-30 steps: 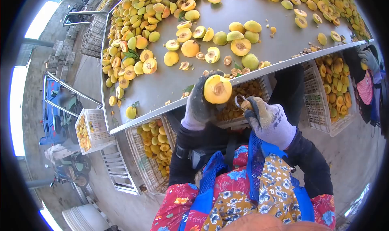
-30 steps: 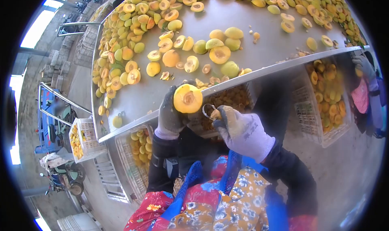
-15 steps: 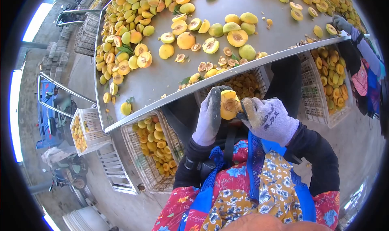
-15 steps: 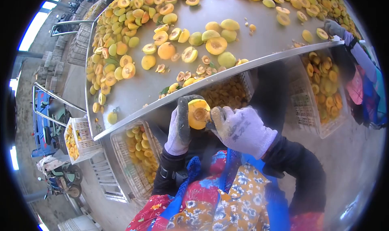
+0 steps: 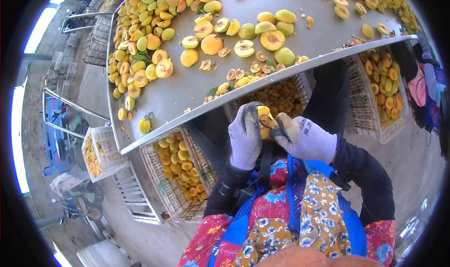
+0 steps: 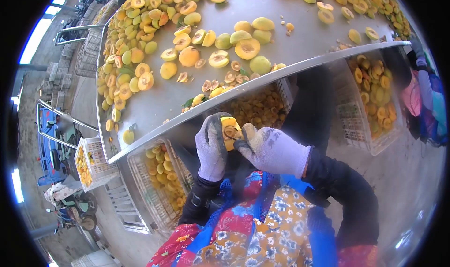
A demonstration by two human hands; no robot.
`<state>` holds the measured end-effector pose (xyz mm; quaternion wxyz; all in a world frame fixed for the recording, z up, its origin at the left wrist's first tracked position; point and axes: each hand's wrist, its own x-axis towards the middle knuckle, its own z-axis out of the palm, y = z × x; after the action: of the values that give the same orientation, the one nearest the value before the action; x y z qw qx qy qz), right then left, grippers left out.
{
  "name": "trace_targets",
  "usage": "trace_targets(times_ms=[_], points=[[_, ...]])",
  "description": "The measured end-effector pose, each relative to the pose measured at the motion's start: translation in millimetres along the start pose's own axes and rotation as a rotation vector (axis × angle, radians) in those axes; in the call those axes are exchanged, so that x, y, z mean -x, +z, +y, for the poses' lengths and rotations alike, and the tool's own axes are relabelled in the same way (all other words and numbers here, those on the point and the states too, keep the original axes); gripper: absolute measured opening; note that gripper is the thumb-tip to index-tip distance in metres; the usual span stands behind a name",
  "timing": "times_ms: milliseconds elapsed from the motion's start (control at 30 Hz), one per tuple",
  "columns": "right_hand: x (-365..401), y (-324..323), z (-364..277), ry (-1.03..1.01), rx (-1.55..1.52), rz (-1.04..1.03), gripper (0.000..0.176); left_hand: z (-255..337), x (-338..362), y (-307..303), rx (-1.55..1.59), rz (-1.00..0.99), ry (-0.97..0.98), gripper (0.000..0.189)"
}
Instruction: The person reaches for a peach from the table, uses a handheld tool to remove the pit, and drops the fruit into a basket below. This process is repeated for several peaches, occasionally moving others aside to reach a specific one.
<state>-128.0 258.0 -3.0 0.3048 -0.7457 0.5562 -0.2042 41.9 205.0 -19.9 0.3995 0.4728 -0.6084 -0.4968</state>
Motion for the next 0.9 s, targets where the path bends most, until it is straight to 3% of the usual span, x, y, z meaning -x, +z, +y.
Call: trace_targets(times_ms=[133, 233, 367, 500, 600, 700, 800, 900], points=[[2.7, 6.9, 10.7, -0.028, 0.045, -0.020, 0.042, 2.0, -2.4, -1.8, -0.141, -0.059, -0.065, 0.026], [2.8, -0.5, 19.8, -0.031, 0.052, -0.094, 0.043, -7.1, -9.2, -6.7, -0.296, -0.172, 0.087, 0.024], [5.6, 3.3, 9.4, 0.105, -0.117, -0.081, 0.042, -1.1, -7.1, 3.8, -0.238, -0.067, -0.040, 0.022], [7.1, 14.5, 3.3, 0.099, -0.392, 0.034, 0.032, 6.2, 1.0, 11.2, -0.189, 0.043, 0.015, 0.020], [2.3, 6.8, 2.9, 0.262, -0.811, -0.098, 0.032, -0.2, 4.0, 13.9, -0.236, 0.086, 0.151, 0.019], [0.9, -13.4, -1.5, 0.685, -1.384, -0.395, 0.034, -11.7, 2.1, 15.1, -0.262, 0.106, 0.261, 0.020], [-0.3, -10.4, 2.3, 0.655, -1.544, -0.365, 0.031, -10.5, -2.1, 15.7, -0.206, 0.071, 0.238, 0.021], [-7.0, -18.8, -5.5, 0.762, -1.157, -0.361, 0.035, -10.5, -9.9, 9.1, -0.147, -0.066, 0.098, 0.022]])
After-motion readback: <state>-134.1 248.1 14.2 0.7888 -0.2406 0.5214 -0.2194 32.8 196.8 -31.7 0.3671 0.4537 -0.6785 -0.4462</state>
